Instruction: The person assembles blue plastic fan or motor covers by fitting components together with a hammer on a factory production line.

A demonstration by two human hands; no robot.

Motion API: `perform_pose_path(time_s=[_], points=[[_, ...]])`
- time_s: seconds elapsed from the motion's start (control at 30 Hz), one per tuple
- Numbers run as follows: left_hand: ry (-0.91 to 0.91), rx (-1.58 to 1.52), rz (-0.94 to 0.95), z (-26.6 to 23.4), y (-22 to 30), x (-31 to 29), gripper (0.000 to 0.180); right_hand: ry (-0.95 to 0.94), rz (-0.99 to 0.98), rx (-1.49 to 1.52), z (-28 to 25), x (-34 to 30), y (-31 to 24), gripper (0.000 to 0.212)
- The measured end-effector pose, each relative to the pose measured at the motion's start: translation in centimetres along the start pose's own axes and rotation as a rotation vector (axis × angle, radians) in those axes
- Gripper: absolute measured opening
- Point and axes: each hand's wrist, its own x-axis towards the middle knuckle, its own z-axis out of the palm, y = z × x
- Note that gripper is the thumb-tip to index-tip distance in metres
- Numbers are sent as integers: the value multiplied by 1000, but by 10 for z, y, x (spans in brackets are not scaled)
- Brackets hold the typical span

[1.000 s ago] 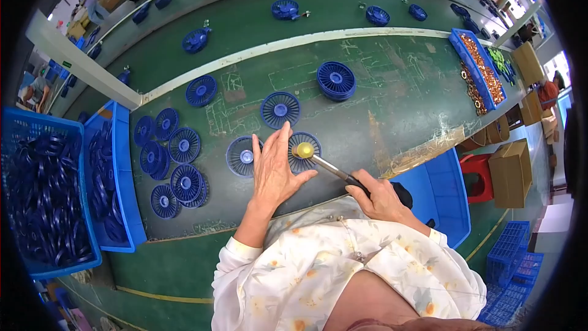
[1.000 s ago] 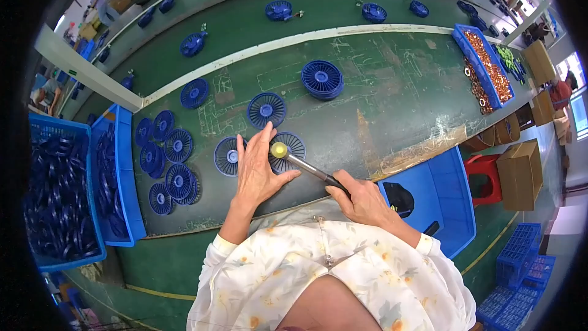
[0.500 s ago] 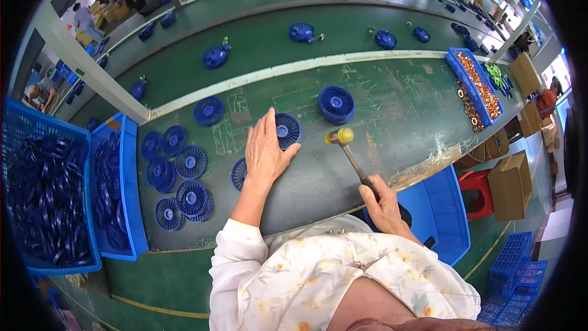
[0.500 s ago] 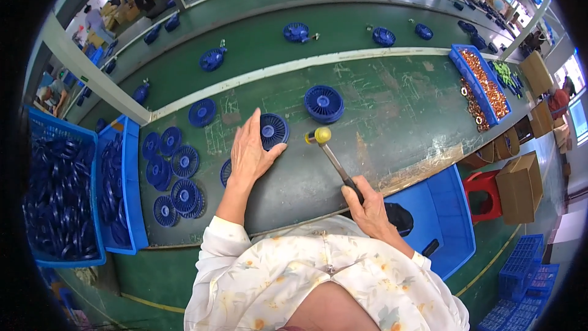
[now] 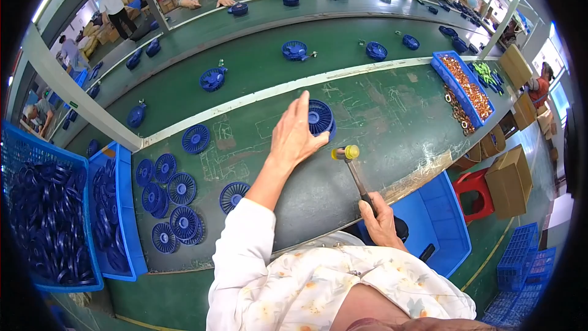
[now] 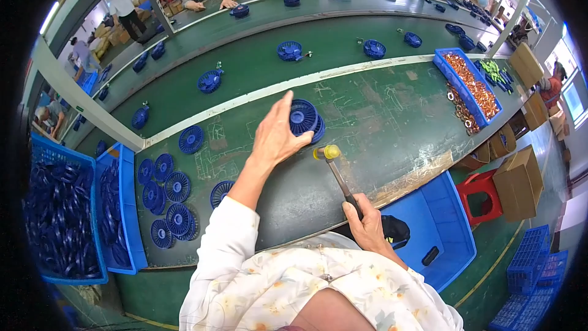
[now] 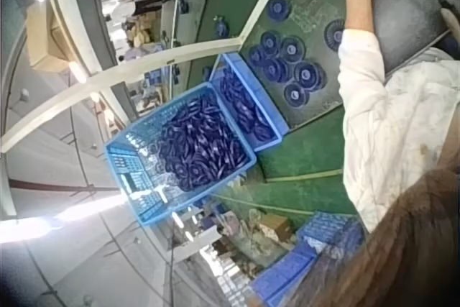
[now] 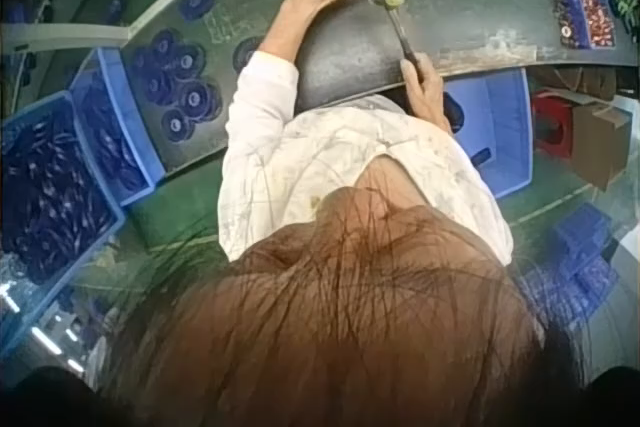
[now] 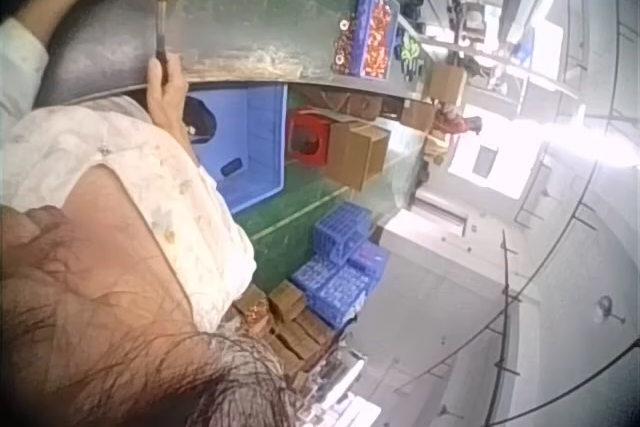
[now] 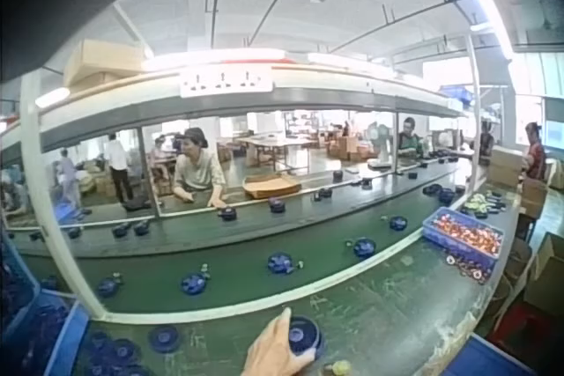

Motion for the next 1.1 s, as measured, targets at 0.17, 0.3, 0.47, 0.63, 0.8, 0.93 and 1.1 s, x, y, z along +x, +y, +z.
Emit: perform_pose_path(time_s=[0.17,0.3,0.47,0.63,0.8,0.93,1.1], points=[[21,37,4,11,-15,-8,108,5,-7,-27,0,-9,-4,19],[53,140,-22,-39,-11,-57,114,-8,-24,-60,1,-9,-5,18],[11,217,-358,-96,-39,-169,120,-177,13,-98,13,1,-23,16],[63,56,-431,-86,-58,-216,115,-425,3,-178,37,15,-39,22],[125,3,-393,-78,-57,-216,121,-568,-199,-89,65,22,-78,23],[166,-35,-402,-76,-58,-216,118,-660,-237,-519,93,32,-72,19],[147,-77,-425,-82,-61,-216,119,-647,-150,-426,94,28,-87,22]])
